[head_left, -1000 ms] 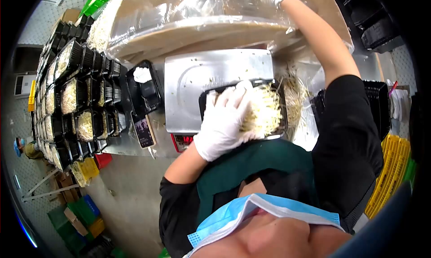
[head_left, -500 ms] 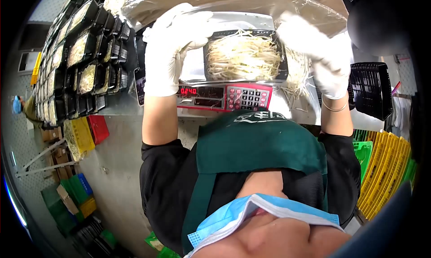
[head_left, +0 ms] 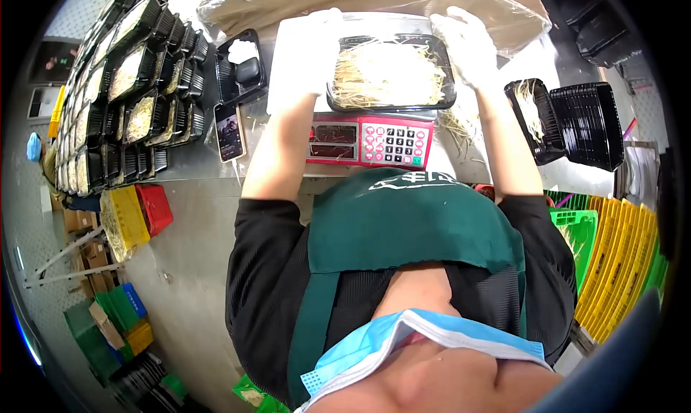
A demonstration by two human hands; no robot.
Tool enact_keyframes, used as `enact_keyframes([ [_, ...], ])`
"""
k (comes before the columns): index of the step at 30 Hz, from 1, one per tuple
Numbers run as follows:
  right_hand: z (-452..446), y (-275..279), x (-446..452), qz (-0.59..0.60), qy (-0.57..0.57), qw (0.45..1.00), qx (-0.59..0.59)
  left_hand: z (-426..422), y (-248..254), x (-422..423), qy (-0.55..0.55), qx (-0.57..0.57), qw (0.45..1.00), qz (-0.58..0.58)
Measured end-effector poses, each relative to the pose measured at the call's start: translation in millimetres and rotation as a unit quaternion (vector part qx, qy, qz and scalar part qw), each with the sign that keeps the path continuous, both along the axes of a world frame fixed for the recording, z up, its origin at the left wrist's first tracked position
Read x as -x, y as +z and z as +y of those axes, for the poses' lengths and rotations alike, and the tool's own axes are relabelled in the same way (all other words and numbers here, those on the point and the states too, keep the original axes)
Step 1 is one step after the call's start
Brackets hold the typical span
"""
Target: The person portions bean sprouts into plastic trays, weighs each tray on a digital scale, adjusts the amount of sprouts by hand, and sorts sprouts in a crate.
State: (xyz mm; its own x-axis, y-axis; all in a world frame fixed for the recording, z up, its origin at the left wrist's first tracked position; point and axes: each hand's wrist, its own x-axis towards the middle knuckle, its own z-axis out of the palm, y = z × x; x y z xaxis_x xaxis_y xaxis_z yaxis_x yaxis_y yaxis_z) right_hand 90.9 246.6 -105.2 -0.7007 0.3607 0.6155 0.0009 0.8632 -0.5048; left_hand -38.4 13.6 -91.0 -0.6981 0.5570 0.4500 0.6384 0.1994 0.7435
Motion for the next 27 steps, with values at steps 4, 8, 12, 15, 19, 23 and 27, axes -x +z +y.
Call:
enact_keyframes([
  [4, 26.9, -43.2, 22.5, -0.177, 0.078, 0.978, 0.077, 9.3, -14.6, 9.8, -0.022, 0.042, 0.999, -0.016],
  [8, 10.3, -40.3, 6.9, -0.181, 0.095, 0.937, 0.284, 8.5, -20.4, 2.1, -0.026, 0.037, 0.998, -0.037],
  [12, 8.1, -43.2, 7.3, -0.140, 0.139, 0.897, 0.396, 9.3, -23.7, 6.2, -0.028, 0.033, 0.998, -0.047],
  [15, 6.8, -40.2, 6.0, -0.128, 0.093, 0.942, 0.295, 6.5, -20.7, 21.0, -0.032, 0.021, 0.998, -0.058],
  [19, 19.0, -31.2, 5.4, -0.038, 0.004, 0.978, 0.203, 11.1, 6.1, 22.6, -0.063, 0.013, 0.992, -0.106],
  [23, 58.5, -20.5, -13.8, -0.006, 0.204, 0.913, 0.354, 13.3, -3.4, 42.5, -0.033, 0.182, 0.955, 0.230],
  [27, 74.4, -16.0, -35.1, -0.030, 0.336, 0.759, 0.557, -9.4, 13.3, 4.9, -0.087, 0.084, 0.980, 0.157],
])
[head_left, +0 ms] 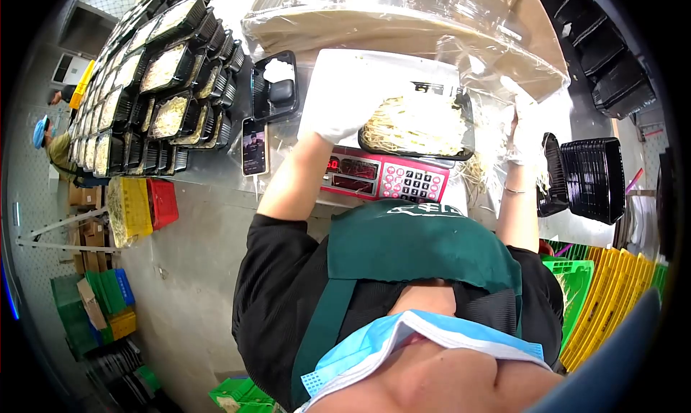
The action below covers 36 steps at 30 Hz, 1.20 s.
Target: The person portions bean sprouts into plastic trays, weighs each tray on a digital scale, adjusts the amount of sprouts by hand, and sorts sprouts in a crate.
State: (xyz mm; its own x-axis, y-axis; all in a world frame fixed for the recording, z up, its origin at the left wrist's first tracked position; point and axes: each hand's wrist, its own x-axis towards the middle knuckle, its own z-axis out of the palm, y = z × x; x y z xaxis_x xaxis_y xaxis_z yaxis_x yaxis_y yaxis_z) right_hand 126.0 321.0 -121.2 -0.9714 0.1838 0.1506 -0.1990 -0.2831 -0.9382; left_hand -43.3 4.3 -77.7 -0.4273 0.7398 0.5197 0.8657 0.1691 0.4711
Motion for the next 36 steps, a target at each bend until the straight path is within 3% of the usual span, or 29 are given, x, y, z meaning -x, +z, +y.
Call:
enact_keyframes([
  [2, -41.8, 11.4, 4.1, -0.025, -0.107, 0.992, -0.063, 1.9, -3.2, -13.3, 0.012, -0.005, 1.000, -0.005],
  [3, -68.3, 13.5, 15.2, 0.029, -0.183, 0.979, -0.082, 10.2, 3.1, -27.7, -0.007, -0.229, 0.949, -0.216],
  [4, -76.2, 14.1, 11.0, 0.017, -0.182, 0.980, -0.081, 5.1, 4.9, -27.9, -0.048, -0.275, 0.899, -0.336],
  [6, -87.6, 10.1, 5.8, 0.005, -0.178, 0.981, -0.082, -5.1, 8.0, -28.0, -0.105, -0.397, 0.726, -0.552],
  [7, -90.9, 1.9, 7.6, -0.001, -0.237, 0.959, -0.156, -15.7, 10.1, -33.6, -0.021, -0.195, 0.939, -0.281],
  [8, -93.3, -2.0, 14.1, -0.001, -0.292, 0.929, -0.227, -11.6, 5.5, -31.9, 0.006, -0.183, 0.939, -0.293],
  [9, -85.5, -3.3, 23.7, 0.026, -0.337, 0.850, -0.404, -7.6, 1.2, -30.7, 0.032, -0.170, 0.937, -0.304],
  [10, -72.9, -7.3, 35.3, 0.037, -0.315, 0.812, -0.490, -3.7, -2.8, -30.3, 0.058, -0.157, 0.934, -0.316],
  [11, -78.1, 5.6, 38.1, 0.064, -0.304, 0.756, -0.576, 2.5, -8.5, -22.2, 0.142, 0.004, 0.975, -0.169],
  [12, -63.8, -5.1, 45.2, 0.039, -0.241, 0.772, -0.587, 8.9, -14.1, -15.2, 0.214, 0.157, 0.964, -0.003],
  [13, -66.1, -13.4, 52.7, -0.039, -0.265, 0.820, -0.507, 8.0, -32.6, -21.0, 0.232, 0.018, 0.964, -0.127],
  [14, -48.7, -31.7, 58.8, -0.042, -0.222, 0.852, -0.472, 12.4, -31.8, -8.0, 0.257, 0.119, 0.953, -0.104],
  [16, -27.2, -70.7, 64.9, -0.033, -0.210, 0.898, -0.386, 13.4, -34.0, -6.3, 0.263, 0.118, 0.954, -0.077],
  [17, -26.2, -76.7, 66.6, -0.084, -0.153, 0.966, -0.189, 15.7, -35.3, -10.0, 0.286, 0.046, 0.943, -0.166],
  [18, -24.3, -81.8, 62.9, -0.103, -0.080, 0.991, -0.034, 16.9, -38.0, -9.6, 0.294, 0.043, 0.941, -0.164],
  [21, -10.4, -92.6, 61.8, -0.092, -0.066, 0.990, -0.082, 17.1, -49.9, -6.8, 0.277, -0.028, 0.915, -0.291],
  [22, -19.5, -84.6, 63.1, -0.094, -0.041, 0.994, -0.029, 17.4, -53.5, -6.0, 0.277, -0.044, 0.907, -0.313],
  [24, -38.1, -63.9, 64.1, -0.126, -0.101, 0.987, -0.024, 12.9, -52.2, -5.1, 0.261, -0.047, 0.902, -0.339],
  [25, -39.3, -58.2, 61.2, -0.109, -0.117, 0.982, -0.101, 8.6, -46.9, -7.7, 0.254, -0.042, 0.902, -0.347],
  [26, -39.9, -50.5, 55.1, -0.111, -0.118, 0.982, -0.101, 4.2, -41.4, -9.9, 0.246, -0.038, 0.901, -0.354],
  [28, -47.3, -27.8, 35.1, -0.133, -0.166, 0.915, -0.342, -9.1, -37.0, -12.8, 0.126, -0.141, 0.866, -0.463],
  [29, -30.7, -46.2, 23.2, -0.145, -0.138, 0.939, -0.279, -19.2, -31.9, -17.3, 0.078, -0.184, 0.888, -0.415],
  [30, -22.8, -40.9, 3.1, -0.185, -0.027, 0.960, -0.210, -29.8, -28.7, -27.0, 0.068, -0.145, 0.880, -0.448],
  [31, -20.2, -56.2, -7.0, -0.198, -0.013, 0.949, -0.244, -40.5, -25.6, -36.1, 0.058, -0.103, 0.870, -0.479],
  [33, -58.8, -36.1, -38.5, -0.229, 0.009, 0.964, -0.135, -45.5, -56.5, -54.6, 0.038, -0.058, 0.840, -0.539],
  [34, -106.6, 3.6, -36.3, -0.229, 0.009, 0.973, 0.011, -40.4, -57.1, -65.4, 0.019, -0.134, 0.804, -0.579],
  [35, -107.6, 4.1, -39.0, -0.237, 0.026, 0.970, 0.039, -34.9, -58.0, -75.6, -0.005, -0.209, 0.762, -0.613],
  [36, -106.8, -1.7, -38.3, -0.221, 0.021, 0.974, 0.046, -31.9, -40.4, -83.2, 0.017, -0.258, 0.656, -0.709],
])
